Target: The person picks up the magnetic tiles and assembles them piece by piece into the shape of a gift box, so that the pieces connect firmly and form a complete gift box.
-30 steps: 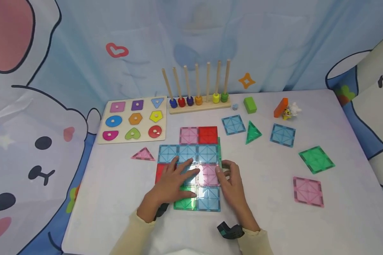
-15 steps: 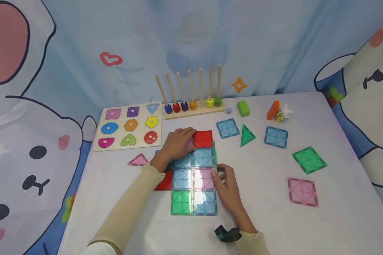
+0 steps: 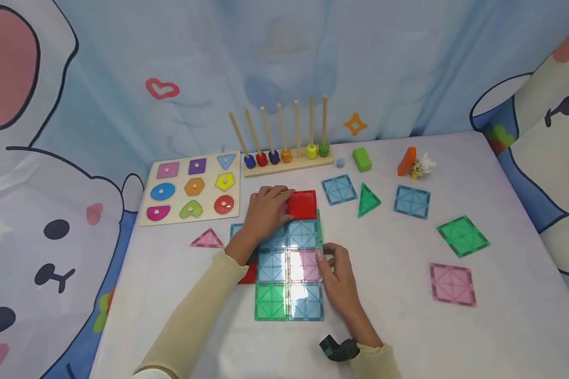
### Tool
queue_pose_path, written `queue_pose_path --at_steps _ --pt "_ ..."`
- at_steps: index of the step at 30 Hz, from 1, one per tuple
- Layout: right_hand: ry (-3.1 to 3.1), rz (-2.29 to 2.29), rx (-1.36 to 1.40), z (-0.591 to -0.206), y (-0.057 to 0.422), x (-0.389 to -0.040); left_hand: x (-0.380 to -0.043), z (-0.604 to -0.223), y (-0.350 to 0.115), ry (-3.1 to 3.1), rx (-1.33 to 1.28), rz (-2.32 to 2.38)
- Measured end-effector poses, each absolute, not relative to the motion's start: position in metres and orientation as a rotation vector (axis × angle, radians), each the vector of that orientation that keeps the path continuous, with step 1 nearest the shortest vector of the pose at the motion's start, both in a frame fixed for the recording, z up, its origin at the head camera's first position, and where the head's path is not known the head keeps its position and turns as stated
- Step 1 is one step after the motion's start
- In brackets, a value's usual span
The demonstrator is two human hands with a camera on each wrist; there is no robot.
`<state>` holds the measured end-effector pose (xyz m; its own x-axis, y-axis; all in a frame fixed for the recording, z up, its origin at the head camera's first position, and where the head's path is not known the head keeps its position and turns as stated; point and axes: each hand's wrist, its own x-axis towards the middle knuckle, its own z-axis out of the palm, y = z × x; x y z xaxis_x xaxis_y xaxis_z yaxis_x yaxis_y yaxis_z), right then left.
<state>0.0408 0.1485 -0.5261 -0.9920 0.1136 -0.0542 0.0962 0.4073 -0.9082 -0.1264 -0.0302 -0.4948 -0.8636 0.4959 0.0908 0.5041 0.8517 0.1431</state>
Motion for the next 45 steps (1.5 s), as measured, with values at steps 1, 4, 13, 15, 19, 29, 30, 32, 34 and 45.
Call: queue_pose_path --at_steps 1,4,13,15,19,29,30,32,34,45 --pt "-2.62 1.687 -0.192 -0.526 0.149 0.041 -0.121 -0.492 -0.031 -2.947 -0.805 -0.257" --pt "-2.602 1.697 -0.176 -0.527 0.151 0.039 -0.102 -0.483 -0.035 -2.874 -0.815 -0.282" --pt "-2.634 1.681 -0.166 -0.528 0.152 0.038 -0.062 -0.479 -0.044 -2.844 -0.851 -0.353" --pt "-2.642 1.684 -0.168 -0.529 0.151 0.039 -0.057 -0.482 -0.051 -2.841 -0.808 -0.424" --pt "-2.627 1.741 -0.13 -0.53 0.15 0.04 -0.038 -0.489 -0.081 -2.813 -0.54 -0.607" --pt "-2.663 1.786 0.04 -0.53 0.17 0.046 0.012 -0.508 -0.133 -3.006 0.037 -0.517" --pt "-2.671 1.78 0.054 -0.53 0.171 0.047 0.014 -0.511 -0.131 -3.02 0.036 -0.526" --pt "-2.686 1.761 0.075 -0.53 0.172 0.047 0.016 -0.514 -0.13 -3.023 0.046 -0.583" --pt "-2.686 1.763 0.087 -0.529 0.171 0.047 0.015 -0.513 -0.129 -3.004 0.085 -0.673" --pt "-2.689 1.754 0.094 -0.529 0.172 0.046 0.012 -0.502 -0.129 -2.813 0.257 -1.203"
